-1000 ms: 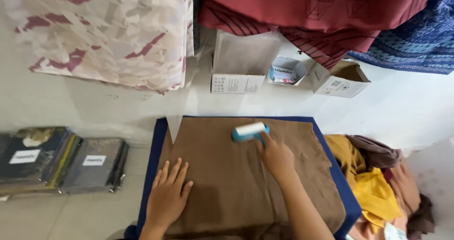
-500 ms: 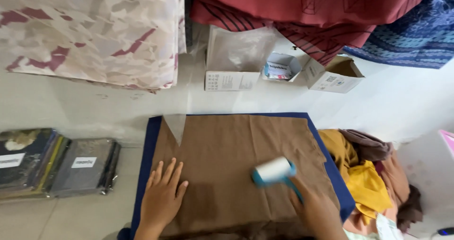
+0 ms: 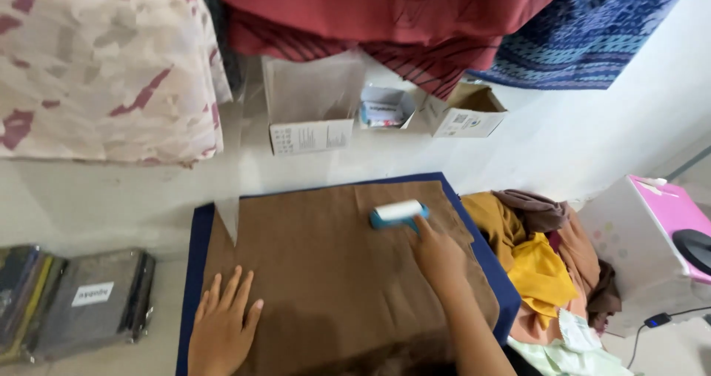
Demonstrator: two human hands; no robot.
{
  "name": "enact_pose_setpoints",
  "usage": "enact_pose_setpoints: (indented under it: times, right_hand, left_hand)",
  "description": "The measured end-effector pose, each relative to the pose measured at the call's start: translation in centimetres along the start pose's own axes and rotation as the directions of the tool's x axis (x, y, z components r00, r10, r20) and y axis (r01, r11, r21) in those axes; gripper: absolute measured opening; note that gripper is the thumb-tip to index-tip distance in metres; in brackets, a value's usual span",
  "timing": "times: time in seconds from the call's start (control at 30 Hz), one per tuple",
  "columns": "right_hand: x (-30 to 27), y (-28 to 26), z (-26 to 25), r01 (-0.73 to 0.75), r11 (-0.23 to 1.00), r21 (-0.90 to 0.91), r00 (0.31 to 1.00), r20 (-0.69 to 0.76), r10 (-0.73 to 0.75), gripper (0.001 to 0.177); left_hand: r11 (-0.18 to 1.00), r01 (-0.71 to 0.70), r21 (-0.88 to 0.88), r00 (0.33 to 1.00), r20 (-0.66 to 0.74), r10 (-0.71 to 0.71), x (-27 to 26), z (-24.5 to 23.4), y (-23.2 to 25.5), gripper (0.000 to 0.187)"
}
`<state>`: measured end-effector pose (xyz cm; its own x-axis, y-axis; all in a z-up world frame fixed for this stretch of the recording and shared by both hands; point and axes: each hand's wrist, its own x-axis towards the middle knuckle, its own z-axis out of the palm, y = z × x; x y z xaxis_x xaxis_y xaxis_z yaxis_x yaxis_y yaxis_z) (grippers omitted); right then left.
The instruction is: Cleaning a hijab with a lint roller and folding it neatly.
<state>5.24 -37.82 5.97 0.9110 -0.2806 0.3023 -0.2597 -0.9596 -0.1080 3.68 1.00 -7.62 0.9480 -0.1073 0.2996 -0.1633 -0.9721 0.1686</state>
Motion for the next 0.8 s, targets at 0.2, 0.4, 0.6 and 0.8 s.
enact_pose_setpoints:
  times: [0.2,0.4,0.6,0.8]
  right_hand:
    - [9.3,-3.0,4.0,0.016,0.988,0.153,0.999,0.035,-0.021,0.037]
    - [0.6,0.0,-1.5,0.044,0.998,0.033,0.996,0.075,-0.046,0.037]
    - [-13.9,10.8,-2.7,-0.075,0.984,-0.164,0.974,0.198,0.107,0.050]
    - [-11.8,10.8,-6.2,-0.116,0.957,-0.268,0.892,0.396,0.219,0.038]
  left_hand:
    - [0.997,0.070,0.036,0.986,0.147,-0.074,0.7,2.1,-1.3,0.066]
    - [0.995,0.089,0.036,0.963,0.250,-0.095,0.9,1.4,-1.1,0.067]
    - [0.998,0.048,0.047,0.989,0.137,-0.054,0.4,2.8,-1.7,0.071]
    - [0.994,0.058,0.088,0.978,0.195,-0.074,0.5,2.3,-1.7,0.068]
